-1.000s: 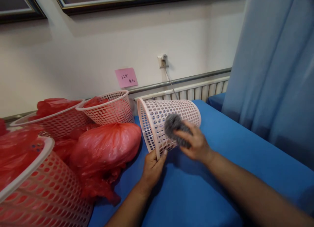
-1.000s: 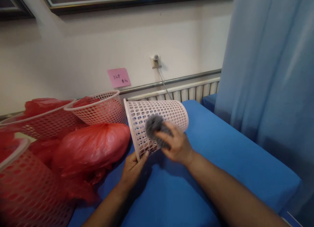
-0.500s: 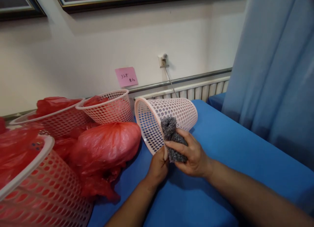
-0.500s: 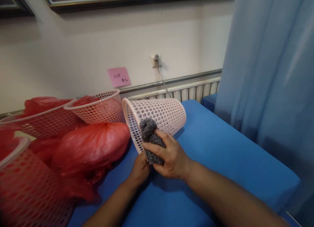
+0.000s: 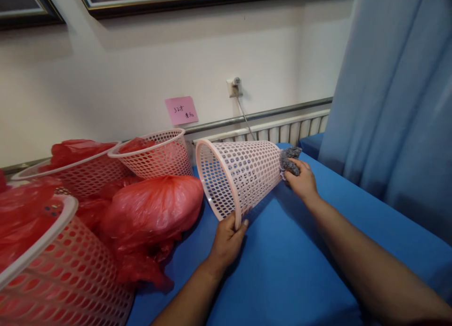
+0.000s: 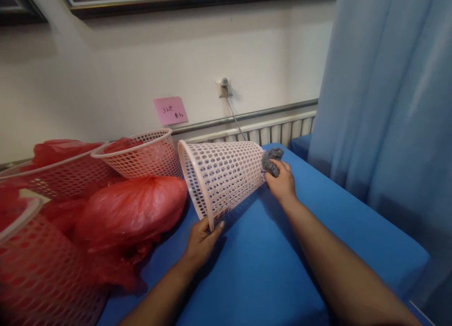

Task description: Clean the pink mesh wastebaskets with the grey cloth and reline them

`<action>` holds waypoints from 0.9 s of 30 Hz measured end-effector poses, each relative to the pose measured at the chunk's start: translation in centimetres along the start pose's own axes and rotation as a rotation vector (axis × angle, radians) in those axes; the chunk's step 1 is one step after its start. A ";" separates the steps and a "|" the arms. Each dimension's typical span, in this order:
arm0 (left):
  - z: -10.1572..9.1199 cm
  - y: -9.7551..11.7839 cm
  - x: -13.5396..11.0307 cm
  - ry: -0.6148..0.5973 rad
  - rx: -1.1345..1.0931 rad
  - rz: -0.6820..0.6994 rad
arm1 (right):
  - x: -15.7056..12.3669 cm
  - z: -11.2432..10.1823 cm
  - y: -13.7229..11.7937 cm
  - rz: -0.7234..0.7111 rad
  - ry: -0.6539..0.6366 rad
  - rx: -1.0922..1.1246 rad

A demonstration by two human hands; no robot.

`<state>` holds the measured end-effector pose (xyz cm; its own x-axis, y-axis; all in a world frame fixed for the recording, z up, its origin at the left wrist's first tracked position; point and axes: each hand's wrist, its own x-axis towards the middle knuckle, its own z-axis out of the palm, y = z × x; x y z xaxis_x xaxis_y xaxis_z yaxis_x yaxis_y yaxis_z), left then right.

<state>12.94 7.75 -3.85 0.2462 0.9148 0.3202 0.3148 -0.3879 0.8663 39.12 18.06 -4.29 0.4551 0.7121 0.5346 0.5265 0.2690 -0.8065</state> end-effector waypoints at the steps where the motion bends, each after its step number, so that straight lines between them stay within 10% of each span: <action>1: 0.1 -0.4 0.1 -0.017 0.038 0.008 | 0.3 -0.1 0.2 0.029 -0.001 0.000; 9: 0.0 -1.0 0.8 -0.069 0.209 0.065 | -7.3 -2.3 -8.2 -0.854 -0.321 0.164; 14: -0.4 1.5 0.1 0.045 0.004 0.040 | -8.6 -2.3 -9.3 -0.975 -0.417 0.242; 18: -0.4 2.3 -0.2 0.093 -0.065 0.002 | -5.9 -1.3 -6.3 -0.765 -0.261 0.142; 24: 0.4 0.8 -0.4 -0.029 0.012 -0.007 | 0.3 -0.3 -0.5 0.029 0.022 0.052; 27: 0.6 -0.3 -0.4 -0.080 0.122 0.021 | -0.3 -0.4 -1.2 -0.044 0.004 0.056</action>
<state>13.33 7.43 -4.44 0.3244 0.8965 0.3018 0.4172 -0.4219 0.8050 38.62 17.27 -3.45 0.4355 0.6961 0.5707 0.5051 0.3359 -0.7950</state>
